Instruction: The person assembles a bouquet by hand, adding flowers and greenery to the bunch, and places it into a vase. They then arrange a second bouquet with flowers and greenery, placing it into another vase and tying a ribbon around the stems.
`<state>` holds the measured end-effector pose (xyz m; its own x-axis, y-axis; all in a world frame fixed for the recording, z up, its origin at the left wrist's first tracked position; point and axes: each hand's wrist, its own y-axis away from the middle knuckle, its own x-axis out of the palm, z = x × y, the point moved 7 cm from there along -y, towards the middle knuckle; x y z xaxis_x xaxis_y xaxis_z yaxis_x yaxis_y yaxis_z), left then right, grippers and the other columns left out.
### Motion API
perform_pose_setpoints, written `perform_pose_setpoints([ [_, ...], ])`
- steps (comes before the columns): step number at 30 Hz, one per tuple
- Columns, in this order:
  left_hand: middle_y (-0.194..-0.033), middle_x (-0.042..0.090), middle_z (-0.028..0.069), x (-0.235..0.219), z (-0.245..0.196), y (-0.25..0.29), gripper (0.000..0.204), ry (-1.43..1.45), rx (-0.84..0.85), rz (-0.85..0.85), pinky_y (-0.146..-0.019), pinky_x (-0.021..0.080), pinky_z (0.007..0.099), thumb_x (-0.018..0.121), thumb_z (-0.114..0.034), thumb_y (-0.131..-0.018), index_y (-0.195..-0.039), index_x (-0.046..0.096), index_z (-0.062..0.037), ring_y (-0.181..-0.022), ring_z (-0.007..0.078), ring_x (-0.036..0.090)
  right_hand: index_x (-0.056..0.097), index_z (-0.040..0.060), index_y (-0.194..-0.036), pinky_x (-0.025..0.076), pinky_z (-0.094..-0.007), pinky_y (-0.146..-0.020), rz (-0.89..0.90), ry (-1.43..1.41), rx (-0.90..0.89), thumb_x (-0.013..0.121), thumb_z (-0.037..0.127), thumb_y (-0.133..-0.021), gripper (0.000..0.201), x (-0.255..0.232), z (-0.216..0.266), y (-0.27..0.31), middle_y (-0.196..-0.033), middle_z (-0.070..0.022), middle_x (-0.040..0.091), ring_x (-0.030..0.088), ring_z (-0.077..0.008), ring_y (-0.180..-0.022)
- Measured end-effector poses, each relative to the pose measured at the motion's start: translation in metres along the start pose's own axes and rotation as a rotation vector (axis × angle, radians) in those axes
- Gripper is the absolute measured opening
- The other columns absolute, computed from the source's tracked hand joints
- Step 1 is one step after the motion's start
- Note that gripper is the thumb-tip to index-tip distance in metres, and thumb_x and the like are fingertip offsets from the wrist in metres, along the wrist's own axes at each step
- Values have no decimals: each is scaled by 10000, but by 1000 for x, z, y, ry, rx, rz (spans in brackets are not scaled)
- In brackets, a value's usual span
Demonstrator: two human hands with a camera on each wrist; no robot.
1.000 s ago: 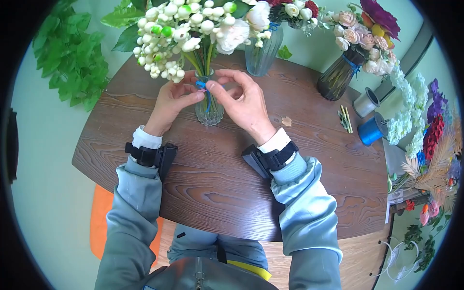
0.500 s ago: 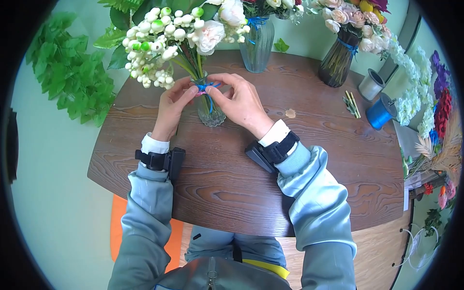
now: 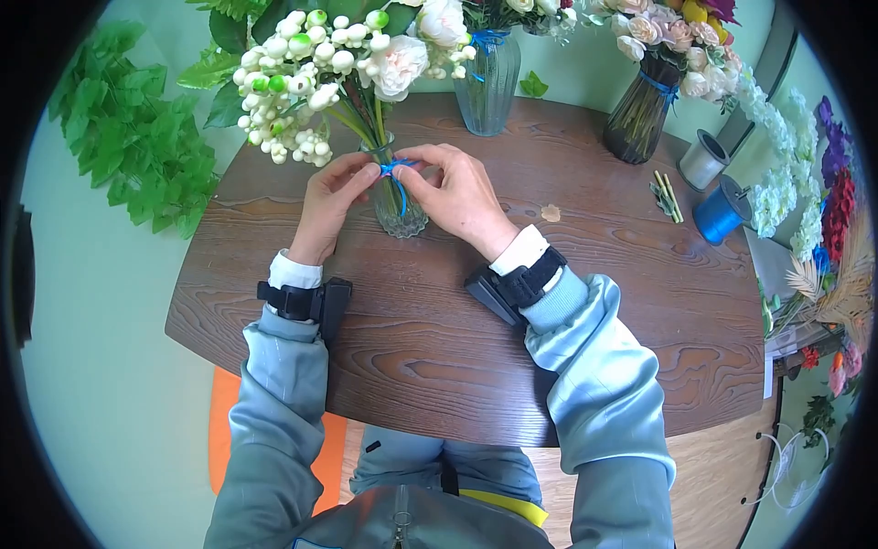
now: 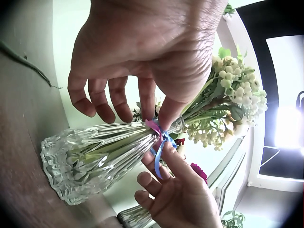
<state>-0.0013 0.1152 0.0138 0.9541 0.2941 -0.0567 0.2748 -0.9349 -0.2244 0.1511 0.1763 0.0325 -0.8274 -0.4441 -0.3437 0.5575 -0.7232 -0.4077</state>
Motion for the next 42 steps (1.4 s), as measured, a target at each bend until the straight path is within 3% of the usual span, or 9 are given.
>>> perform_pose_setpoints([
  [18, -1007, 617, 19, -2, -1, -1, 402, 21, 42, 73, -788, 435, 251, 687, -199, -818, -1154, 565, -15, -933, 92, 562, 653, 21, -1020, 466, -257, -564, -48, -27, -25, 660, 203, -808, 279, -2, 5, 1, -868, -93, 627, 563, -96, -581],
  [20, -1004, 612, 7, -10, 3, -2, 348, 39, -48, 22, -753, 427, 239, 672, -203, -827, -1120, 581, -40, -915, 78, 555, 655, 14, -985, 463, -257, -560, -56, -37, -15, 668, 202, -802, 262, -6, 5, 1, -869, -89, 627, 561, -91, -580],
  [24, -962, 616, -4, -15, 3, -3, 283, -25, -52, 56, -722, 416, 224, 666, -211, -828, -1058, 604, -58, -884, 63, 551, 659, 2, -885, 457, -251, -554, -72, -13, 20, 682, 193, -793, 213, -9, 0, -1, -847, -74, 623, 556, -83, -571],
  [33, -853, 622, -22, -5, 2, -3, 147, -12, -12, 129, -737, 436, 196, 666, -146, -827, -931, 619, -54, -800, 50, 560, 668, 7, -833, 454, -247, -549, -108, -28, -26, 693, 163, -792, 163, -5, 7, 2, -796, -63, 610, 579, -85, -575],
  [42, -951, 574, 2, -5, -3, -2, 406, -11, 36, 114, -769, 417, 226, 690, -175, -813, -1161, 525, -46, -878, 73, 536, 669, 9, -821, 459, -247, -541, -112, 15, -30, 700, 176, -785, 174, -3, 6, 3, -783, -55, 612, 568, -89, -562],
])
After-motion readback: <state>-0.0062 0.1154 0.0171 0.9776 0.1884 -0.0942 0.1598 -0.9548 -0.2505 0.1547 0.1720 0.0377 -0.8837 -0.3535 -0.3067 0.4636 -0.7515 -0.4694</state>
